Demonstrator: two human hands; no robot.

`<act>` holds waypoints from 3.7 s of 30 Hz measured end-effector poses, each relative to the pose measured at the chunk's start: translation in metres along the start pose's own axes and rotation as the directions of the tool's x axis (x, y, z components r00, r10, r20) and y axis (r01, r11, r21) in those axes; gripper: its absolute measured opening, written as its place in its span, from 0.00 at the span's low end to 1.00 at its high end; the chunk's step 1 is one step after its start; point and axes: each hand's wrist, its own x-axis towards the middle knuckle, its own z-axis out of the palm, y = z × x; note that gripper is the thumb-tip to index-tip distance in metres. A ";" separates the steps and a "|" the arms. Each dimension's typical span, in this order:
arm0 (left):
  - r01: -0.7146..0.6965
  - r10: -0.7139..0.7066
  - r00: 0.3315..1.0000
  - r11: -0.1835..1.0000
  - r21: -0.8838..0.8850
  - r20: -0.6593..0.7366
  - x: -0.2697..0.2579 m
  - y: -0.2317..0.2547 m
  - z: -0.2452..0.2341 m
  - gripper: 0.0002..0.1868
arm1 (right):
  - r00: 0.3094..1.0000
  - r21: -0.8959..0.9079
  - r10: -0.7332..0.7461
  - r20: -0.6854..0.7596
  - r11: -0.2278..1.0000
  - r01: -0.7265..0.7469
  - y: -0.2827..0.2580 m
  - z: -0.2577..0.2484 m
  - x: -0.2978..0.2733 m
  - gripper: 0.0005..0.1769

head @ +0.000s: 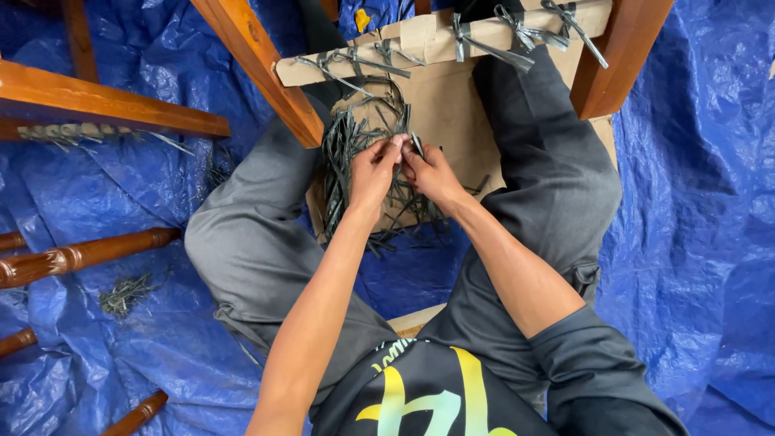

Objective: Securing protective cardboard and padding to chair legs using plastic ties.

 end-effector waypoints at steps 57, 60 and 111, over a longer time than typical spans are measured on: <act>-0.186 0.118 0.973 0.913 0.362 0.201 -0.054 -0.028 0.001 0.12 | 0.864 -0.166 -0.290 -0.411 0.956 0.242 0.009 -0.022 0.017 0.08; -0.130 0.054 0.984 0.872 0.471 0.171 -0.057 -0.028 0.002 0.13 | 0.702 -0.472 -0.581 -0.413 0.795 0.380 -0.016 -0.025 0.008 0.10; -0.168 0.200 0.969 0.965 -0.201 0.147 -0.055 -0.022 -0.037 0.09 | 0.959 -0.108 0.062 -0.278 0.990 -0.095 -0.010 -0.029 0.008 0.17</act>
